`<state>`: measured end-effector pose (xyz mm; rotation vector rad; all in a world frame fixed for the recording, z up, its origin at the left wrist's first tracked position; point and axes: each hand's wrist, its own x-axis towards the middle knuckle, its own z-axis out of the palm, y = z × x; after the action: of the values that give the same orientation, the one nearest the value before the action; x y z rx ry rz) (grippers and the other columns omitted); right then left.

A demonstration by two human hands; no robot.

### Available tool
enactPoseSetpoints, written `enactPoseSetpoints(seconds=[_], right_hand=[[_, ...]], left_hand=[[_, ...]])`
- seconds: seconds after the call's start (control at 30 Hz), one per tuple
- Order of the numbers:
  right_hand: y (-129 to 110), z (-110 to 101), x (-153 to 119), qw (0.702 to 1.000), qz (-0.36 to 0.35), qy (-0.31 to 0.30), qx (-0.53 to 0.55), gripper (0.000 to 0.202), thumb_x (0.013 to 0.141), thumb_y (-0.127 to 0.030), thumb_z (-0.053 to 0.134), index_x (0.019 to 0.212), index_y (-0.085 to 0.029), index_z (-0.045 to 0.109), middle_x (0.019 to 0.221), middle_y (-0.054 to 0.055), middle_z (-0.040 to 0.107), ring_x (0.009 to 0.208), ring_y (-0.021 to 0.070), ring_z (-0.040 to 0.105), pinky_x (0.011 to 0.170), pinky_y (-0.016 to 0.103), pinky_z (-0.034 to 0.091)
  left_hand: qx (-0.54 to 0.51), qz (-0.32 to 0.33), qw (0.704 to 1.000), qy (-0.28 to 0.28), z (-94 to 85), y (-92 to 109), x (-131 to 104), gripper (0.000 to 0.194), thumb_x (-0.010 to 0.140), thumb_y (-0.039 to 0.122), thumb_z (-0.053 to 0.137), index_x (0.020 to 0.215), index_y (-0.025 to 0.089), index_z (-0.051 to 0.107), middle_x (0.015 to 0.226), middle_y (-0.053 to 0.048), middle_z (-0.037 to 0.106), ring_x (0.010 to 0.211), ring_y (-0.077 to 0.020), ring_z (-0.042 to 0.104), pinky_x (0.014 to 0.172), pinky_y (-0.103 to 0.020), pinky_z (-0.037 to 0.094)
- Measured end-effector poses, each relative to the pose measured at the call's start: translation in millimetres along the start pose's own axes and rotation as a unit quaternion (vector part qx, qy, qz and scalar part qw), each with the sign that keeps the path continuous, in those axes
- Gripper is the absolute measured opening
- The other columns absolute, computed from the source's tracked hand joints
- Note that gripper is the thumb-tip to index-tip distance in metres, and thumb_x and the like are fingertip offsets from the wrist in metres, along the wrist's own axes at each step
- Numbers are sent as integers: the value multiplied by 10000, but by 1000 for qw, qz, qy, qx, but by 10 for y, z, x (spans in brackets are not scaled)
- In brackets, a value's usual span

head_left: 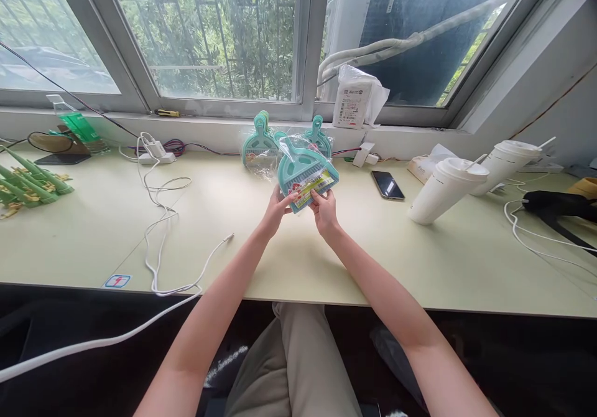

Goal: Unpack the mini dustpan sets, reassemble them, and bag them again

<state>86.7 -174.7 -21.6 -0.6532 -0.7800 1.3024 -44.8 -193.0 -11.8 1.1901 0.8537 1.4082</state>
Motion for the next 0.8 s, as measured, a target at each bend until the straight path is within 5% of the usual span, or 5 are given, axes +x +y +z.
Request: enactPoseSetpoints(seconds=[0.3,0.8], right_hand=[[-112,-15,61,999,37,1,-27,292,771,-354,650,1012,-245,528,973,-6,683,818,149,674,739,305,594],[-204,-219,245,995,40,84,-32,305,768,-474,643,933,-226,578,913,26,683,798,174,677,722,325,589]], left_hand=[[17,25,999,38,4,9,31,558,652,332,708,1166,225,518,1068,-63,660,981,-274,632,683,-351,551],[18,-4,1000,-13,-17,10,42,650,642,306,714,1252,298,488,1030,-22,675,916,-255,652,683,-360,543]])
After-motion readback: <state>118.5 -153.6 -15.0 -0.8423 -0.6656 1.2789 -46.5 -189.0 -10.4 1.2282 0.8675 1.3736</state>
